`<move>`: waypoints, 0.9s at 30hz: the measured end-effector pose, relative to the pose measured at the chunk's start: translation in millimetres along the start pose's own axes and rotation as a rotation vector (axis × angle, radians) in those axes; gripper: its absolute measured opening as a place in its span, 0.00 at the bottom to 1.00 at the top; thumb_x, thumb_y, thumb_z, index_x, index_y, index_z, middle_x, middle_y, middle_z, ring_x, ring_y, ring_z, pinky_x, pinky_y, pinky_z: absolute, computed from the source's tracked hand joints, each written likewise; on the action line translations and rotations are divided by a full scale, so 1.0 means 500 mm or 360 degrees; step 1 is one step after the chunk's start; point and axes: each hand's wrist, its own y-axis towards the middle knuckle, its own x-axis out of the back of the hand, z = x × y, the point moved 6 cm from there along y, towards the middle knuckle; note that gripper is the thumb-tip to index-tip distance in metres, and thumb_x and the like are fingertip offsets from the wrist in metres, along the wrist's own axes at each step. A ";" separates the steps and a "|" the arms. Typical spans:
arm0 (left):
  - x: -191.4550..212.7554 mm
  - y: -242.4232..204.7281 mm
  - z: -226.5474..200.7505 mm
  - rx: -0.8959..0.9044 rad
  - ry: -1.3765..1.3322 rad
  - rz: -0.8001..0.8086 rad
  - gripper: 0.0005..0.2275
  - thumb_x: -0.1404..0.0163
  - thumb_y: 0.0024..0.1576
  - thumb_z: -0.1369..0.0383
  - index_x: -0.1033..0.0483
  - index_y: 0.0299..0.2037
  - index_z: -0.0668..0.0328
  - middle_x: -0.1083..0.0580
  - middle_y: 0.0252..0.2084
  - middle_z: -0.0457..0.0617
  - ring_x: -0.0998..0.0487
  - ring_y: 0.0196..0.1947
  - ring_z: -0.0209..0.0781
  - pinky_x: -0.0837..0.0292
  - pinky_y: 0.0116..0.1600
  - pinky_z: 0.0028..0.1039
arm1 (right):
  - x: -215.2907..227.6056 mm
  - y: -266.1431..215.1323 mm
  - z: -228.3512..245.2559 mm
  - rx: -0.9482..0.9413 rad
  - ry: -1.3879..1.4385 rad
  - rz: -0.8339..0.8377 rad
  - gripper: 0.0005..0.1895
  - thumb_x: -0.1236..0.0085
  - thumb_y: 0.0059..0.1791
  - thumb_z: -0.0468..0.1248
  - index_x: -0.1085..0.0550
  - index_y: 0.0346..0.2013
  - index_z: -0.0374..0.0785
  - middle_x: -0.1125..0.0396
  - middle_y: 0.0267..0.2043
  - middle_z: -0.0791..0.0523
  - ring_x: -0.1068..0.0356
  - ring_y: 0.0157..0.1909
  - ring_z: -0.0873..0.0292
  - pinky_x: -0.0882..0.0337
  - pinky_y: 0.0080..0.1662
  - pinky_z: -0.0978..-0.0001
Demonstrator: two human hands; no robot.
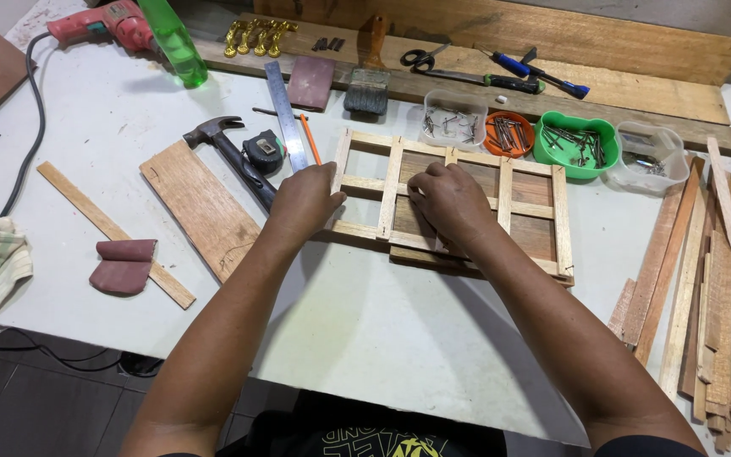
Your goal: The person assembles a small wooden lattice frame on a workbench, aligning thin wood strips across a base panel, hammering nails into the joints, and measuring with a tape measure. They then sort through a pile of wood strips, set the frame aside, and sand a wooden board by hand.
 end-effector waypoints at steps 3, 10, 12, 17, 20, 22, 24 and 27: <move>0.023 -0.008 -0.020 0.0113 0.0070 0.0045 0.22 0.42 0.57 0.57 0.27 0.57 0.61 0.22 0.44 0.58 0.17 0.41 0.54 0.23 0.46 0.45 | 0.003 -0.003 -0.004 0.0069 0.0012 -0.0088 0.12 0.41 0.51 0.43 0.19 0.45 0.43 0.27 0.43 0.54 0.30 0.46 0.48 0.28 0.49 0.54; 0.016 0.049 -0.064 -0.0262 0.0186 -0.0493 0.28 0.39 0.52 0.54 0.28 0.58 0.63 0.26 0.54 0.62 0.18 0.41 0.58 0.22 0.40 0.44 | 0.067 -0.037 -0.088 -0.0119 0.0084 -0.0111 0.16 0.39 0.52 0.48 0.21 0.49 0.44 0.29 0.47 0.52 0.29 0.49 0.52 0.26 0.49 0.55; 0.001 0.073 -0.050 0.0001 0.0194 -0.0165 0.27 0.42 0.57 0.55 0.31 0.60 0.64 0.24 0.50 0.59 0.18 0.43 0.58 0.21 0.43 0.45 | 0.106 -0.064 -0.156 -0.0421 -0.0268 -0.0156 0.19 0.37 0.50 0.49 0.22 0.53 0.48 0.30 0.51 0.52 0.29 0.53 0.49 0.25 0.50 0.54; -0.030 0.091 -0.018 0.0117 0.0252 0.0019 0.21 0.48 0.62 0.58 0.31 0.60 0.65 0.22 0.44 0.61 0.18 0.42 0.59 0.22 0.45 0.45 | 0.130 -0.132 -0.290 -0.0781 -0.0368 -0.0042 0.27 0.37 0.49 0.50 0.25 0.61 0.47 0.32 0.54 0.46 0.29 0.54 0.44 0.26 0.51 0.48; -0.043 0.098 -0.010 0.0103 0.0224 -0.0025 0.19 0.51 0.63 0.63 0.31 0.60 0.65 0.21 0.42 0.62 0.18 0.42 0.59 0.22 0.45 0.46 | 0.118 -0.154 -0.320 -0.0915 -0.0338 0.0047 0.28 0.39 0.49 0.49 0.27 0.64 0.49 0.33 0.56 0.44 0.29 0.55 0.42 0.27 0.53 0.46; -0.035 0.093 -0.013 0.0098 0.0176 -0.0077 0.18 0.52 0.62 0.66 0.31 0.61 0.65 0.21 0.42 0.62 0.18 0.41 0.59 0.22 0.45 0.46 | 0.119 -0.156 -0.319 -0.0926 -0.0331 0.0063 0.29 0.40 0.49 0.48 0.27 0.65 0.50 0.34 0.57 0.43 0.29 0.56 0.41 0.27 0.53 0.46; -0.025 0.085 -0.018 0.0179 0.0140 0.0004 0.18 0.52 0.62 0.67 0.31 0.61 0.64 0.21 0.43 0.63 0.18 0.42 0.59 0.23 0.47 0.46 | 0.128 -0.156 -0.313 -0.0986 -0.0343 0.0093 0.31 0.41 0.49 0.47 0.30 0.67 0.52 0.34 0.58 0.42 0.29 0.55 0.39 0.27 0.53 0.46; -0.026 0.083 -0.016 0.0161 0.0149 0.0013 0.17 0.53 0.62 0.69 0.30 0.61 0.65 0.22 0.43 0.63 0.18 0.43 0.59 0.23 0.48 0.46 | 0.128 -0.161 -0.319 -0.1074 -0.0310 0.0179 0.33 0.41 0.48 0.48 0.33 0.69 0.52 0.35 0.58 0.41 0.29 0.55 0.38 0.28 0.53 0.45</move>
